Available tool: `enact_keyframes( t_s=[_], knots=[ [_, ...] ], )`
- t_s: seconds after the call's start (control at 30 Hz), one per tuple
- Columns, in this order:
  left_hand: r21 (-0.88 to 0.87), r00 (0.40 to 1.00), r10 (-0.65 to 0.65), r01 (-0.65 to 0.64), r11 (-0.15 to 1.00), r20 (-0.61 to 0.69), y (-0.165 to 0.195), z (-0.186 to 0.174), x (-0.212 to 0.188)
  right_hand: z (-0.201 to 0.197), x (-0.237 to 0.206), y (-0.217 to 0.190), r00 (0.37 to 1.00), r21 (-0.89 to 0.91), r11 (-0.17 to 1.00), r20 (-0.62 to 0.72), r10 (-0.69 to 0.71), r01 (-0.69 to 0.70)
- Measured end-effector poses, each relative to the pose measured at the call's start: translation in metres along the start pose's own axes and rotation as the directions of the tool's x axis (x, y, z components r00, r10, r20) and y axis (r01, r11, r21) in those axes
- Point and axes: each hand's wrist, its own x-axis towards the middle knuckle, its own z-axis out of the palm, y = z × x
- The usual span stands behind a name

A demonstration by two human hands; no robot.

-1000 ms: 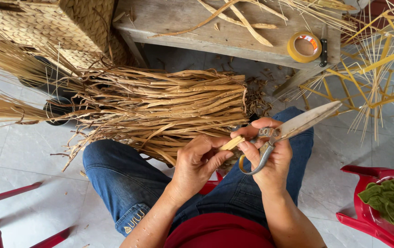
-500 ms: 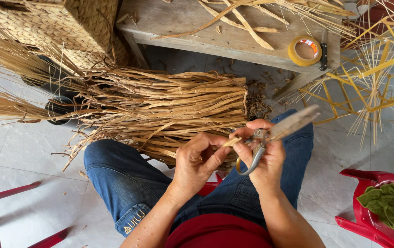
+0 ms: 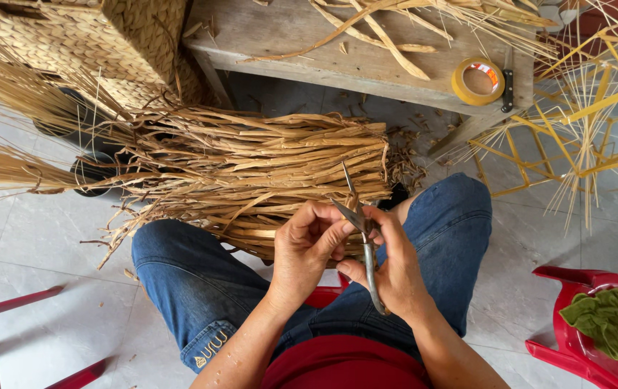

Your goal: The person sits with a large bundle of dried plant stems across their lap, cuts the ends off individual stems one at a time using scissors, and places the trimmed stems onto a low wooden table beside them.

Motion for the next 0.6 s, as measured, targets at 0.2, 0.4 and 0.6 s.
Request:
enact_keyframes(
  t_s=[0.2, 0.4, 0.6],
  knots=[
    [-0.013, 0.997, 0.059, -0.059, 0.998, 0.057, 0.002, 0.008, -0.001, 0.000, -0.003, 0.004, 0.999, 0.029, 1.000, -0.052, 0.005, -0.004],
    [-0.055, 0.993, 0.035, -0.030, 0.998, 0.110, -0.004, 0.026, -0.002, 0.004, -0.021, 0.024, 0.984, 0.196, 0.980, -0.177, -0.006, 0.041],
    [0.000, 0.990, 0.027, -0.028, 1.000, 0.140, -0.006, 0.038, 0.002, 0.001, -0.037, 0.042, 0.964, 0.176, 0.982, -0.242, 0.111, -0.069]
  ],
)
